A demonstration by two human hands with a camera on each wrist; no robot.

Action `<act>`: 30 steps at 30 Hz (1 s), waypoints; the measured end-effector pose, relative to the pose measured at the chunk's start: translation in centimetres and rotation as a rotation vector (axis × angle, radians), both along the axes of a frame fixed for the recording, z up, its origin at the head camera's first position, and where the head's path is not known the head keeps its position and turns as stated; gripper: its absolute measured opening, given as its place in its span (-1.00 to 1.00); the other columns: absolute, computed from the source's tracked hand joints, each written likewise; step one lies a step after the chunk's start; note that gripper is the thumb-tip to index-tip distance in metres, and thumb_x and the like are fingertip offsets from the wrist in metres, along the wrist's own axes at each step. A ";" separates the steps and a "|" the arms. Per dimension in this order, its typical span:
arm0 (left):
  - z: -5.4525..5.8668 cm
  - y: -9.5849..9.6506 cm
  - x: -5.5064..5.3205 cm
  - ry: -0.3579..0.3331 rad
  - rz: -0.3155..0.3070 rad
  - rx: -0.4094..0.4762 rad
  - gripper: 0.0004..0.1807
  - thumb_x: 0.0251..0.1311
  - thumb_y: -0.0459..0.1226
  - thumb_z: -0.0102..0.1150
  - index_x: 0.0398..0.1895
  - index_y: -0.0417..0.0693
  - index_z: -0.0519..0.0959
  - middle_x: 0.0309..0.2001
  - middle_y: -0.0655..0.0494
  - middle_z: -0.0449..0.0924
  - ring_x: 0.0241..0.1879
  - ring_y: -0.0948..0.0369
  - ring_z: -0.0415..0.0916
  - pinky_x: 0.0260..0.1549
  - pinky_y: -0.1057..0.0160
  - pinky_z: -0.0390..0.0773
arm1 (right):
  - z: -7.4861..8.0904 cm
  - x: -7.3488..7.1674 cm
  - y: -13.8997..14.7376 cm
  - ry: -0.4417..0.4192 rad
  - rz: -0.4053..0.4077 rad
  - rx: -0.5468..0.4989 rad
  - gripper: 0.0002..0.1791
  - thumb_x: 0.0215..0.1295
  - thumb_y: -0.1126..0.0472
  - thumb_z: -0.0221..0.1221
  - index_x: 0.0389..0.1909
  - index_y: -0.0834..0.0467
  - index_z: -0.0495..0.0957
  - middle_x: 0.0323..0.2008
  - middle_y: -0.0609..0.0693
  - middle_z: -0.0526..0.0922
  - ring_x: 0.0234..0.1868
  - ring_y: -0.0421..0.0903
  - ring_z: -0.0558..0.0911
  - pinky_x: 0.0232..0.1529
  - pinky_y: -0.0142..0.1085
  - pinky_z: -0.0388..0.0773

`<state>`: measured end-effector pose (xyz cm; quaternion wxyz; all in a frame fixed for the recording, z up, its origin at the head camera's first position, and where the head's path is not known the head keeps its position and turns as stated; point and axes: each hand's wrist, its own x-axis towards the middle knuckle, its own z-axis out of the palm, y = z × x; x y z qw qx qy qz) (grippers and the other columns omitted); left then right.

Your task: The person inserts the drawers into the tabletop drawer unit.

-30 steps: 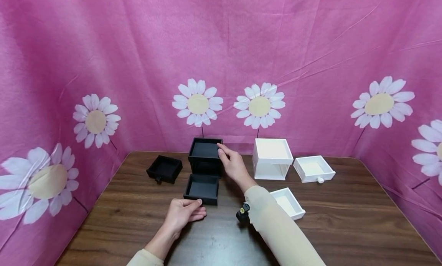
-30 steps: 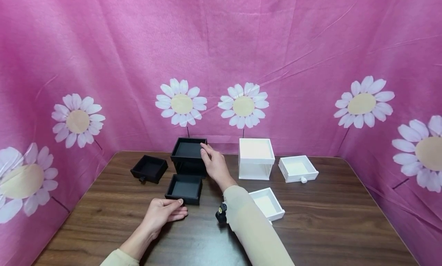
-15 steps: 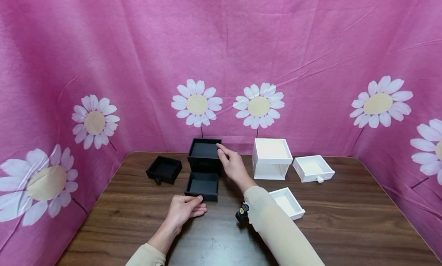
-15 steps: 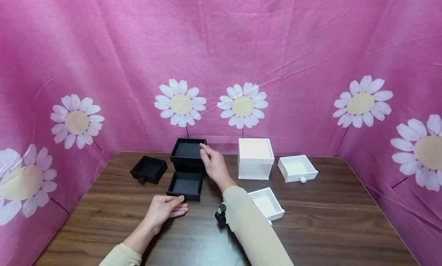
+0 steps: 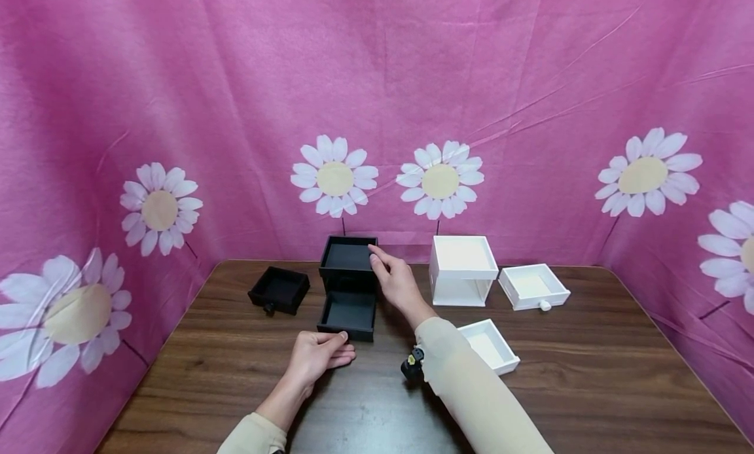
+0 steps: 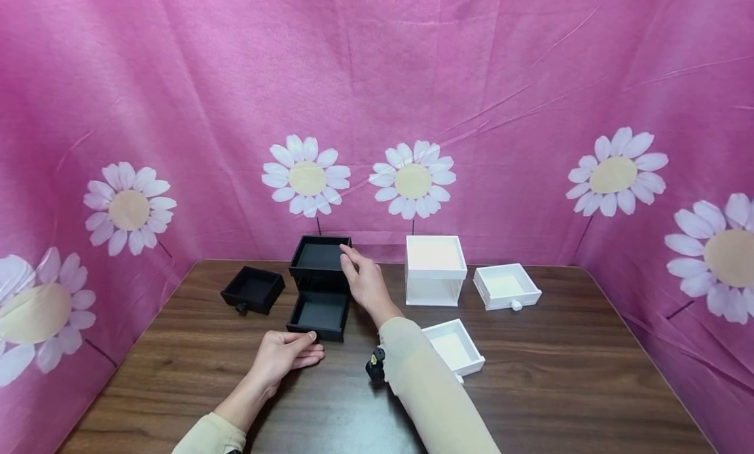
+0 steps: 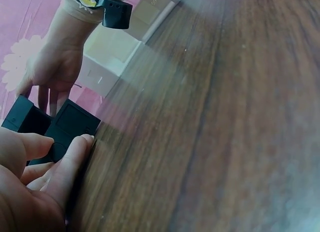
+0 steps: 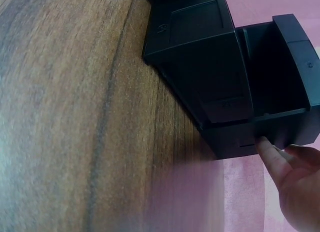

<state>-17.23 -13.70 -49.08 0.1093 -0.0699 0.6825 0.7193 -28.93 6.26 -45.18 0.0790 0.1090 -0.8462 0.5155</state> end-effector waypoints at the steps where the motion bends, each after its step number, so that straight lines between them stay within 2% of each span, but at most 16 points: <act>1: 0.0 0.0 0.0 0.000 0.001 0.001 -0.62 0.54 -0.37 0.21 0.12 -0.65 0.62 -0.25 -0.31 0.83 -0.32 0.17 0.85 -0.21 0.27 0.85 | 0.0 0.0 0.0 0.000 -0.001 0.001 -0.51 0.73 -0.03 0.04 0.53 -0.04 0.51 0.49 0.11 0.56 0.44 0.10 0.60 0.54 0.11 0.50; 8: 0.1 -0.3 -0.2 0.012 0.010 -0.005 -0.62 0.54 -0.37 0.21 0.11 -0.67 0.62 -0.26 -0.33 0.83 -0.33 0.16 0.85 -0.23 0.26 0.86 | 0.0 0.0 0.0 0.011 0.001 0.010 -0.52 0.74 -0.01 0.04 0.53 0.00 0.52 0.47 0.12 0.57 0.40 0.10 0.63 0.52 0.11 0.52; 20: 0.2 -0.2 -0.8 0.024 0.005 -0.024 -0.63 0.54 -0.36 0.21 0.07 -0.67 0.63 -0.29 -0.32 0.83 -0.37 0.18 0.84 -0.27 0.26 0.86 | -0.1 0.0 0.1 0.002 -0.003 -0.005 -0.52 0.72 -0.03 0.06 0.52 -0.02 0.52 0.49 0.12 0.56 0.45 0.09 0.59 0.54 0.11 0.51; 25: 0.3 -0.1 -1.0 0.013 -0.015 -0.036 -0.62 0.54 -0.34 0.23 0.06 -0.65 0.65 -0.29 -0.30 0.83 -0.38 0.19 0.84 -0.27 0.26 0.86 | -0.3 -0.2 0.2 0.011 -0.002 -0.023 -0.53 0.70 0.00 0.11 0.50 -0.02 0.55 0.47 0.13 0.58 0.46 0.10 0.59 0.52 0.11 0.52; 30: 0.3 0.0 -1.2 0.024 -0.039 -0.048 -0.61 0.55 -0.32 0.23 0.03 -0.66 0.65 -0.27 -0.35 0.82 -0.36 0.16 0.84 -0.25 0.23 0.86 | -0.3 -0.4 0.2 0.003 -0.005 -0.055 -0.54 0.67 0.02 0.15 0.48 -0.02 0.57 0.44 0.13 0.61 0.38 0.06 0.64 0.48 0.09 0.57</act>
